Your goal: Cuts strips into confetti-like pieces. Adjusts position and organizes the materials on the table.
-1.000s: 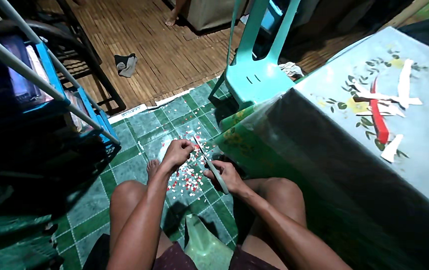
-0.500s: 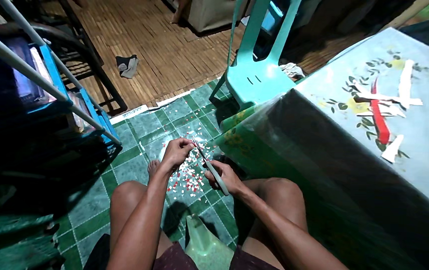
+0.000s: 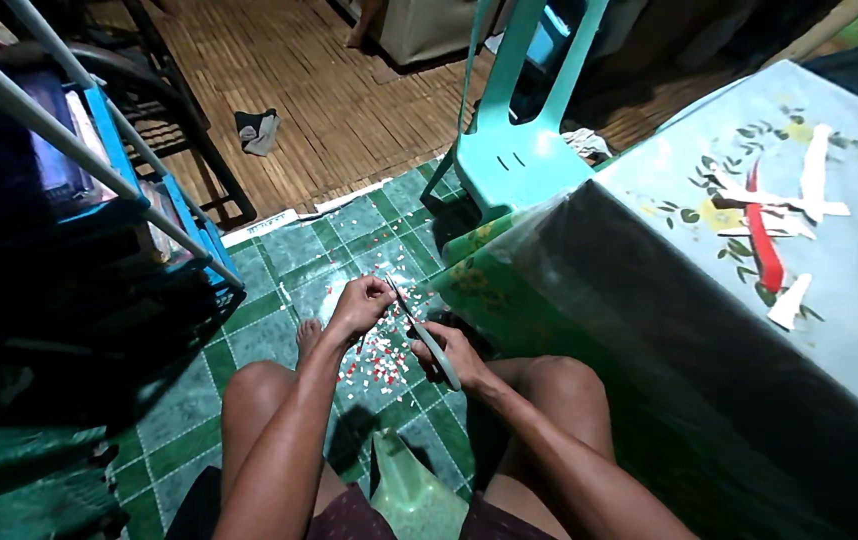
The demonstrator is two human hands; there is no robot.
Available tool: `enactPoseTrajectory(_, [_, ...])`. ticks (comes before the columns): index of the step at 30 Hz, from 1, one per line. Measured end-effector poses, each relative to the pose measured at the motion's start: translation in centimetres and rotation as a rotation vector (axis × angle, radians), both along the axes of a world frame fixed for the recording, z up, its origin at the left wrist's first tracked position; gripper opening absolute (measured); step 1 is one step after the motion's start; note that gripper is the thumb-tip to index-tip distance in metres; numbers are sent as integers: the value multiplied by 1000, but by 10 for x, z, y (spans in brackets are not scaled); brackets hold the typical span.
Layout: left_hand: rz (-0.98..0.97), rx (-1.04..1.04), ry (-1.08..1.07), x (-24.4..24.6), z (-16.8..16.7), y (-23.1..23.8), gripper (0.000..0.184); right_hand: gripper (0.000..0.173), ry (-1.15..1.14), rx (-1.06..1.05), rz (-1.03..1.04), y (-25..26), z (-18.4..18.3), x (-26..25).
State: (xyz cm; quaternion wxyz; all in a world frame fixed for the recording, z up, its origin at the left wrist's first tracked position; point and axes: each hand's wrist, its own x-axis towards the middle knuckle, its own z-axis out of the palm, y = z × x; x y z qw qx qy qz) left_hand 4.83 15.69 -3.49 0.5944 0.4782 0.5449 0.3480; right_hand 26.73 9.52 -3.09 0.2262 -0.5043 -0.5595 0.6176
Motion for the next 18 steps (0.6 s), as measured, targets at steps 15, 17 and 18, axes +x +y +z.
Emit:
enactPoseTrajectory(15, [3, 32, -23, -5, 5, 0, 14, 45, -19, 15, -44, 1, 5, 1])
enactPoseTrajectory(17, [15, 26, -20, -5, 5, 0, 14, 44, -42, 9, -40, 0, 6, 0])
enactPoseTrajectory(18, [19, 26, -22, -5, 4, 0, 15, 44, -47, 8, -38, 0, 6, 0])
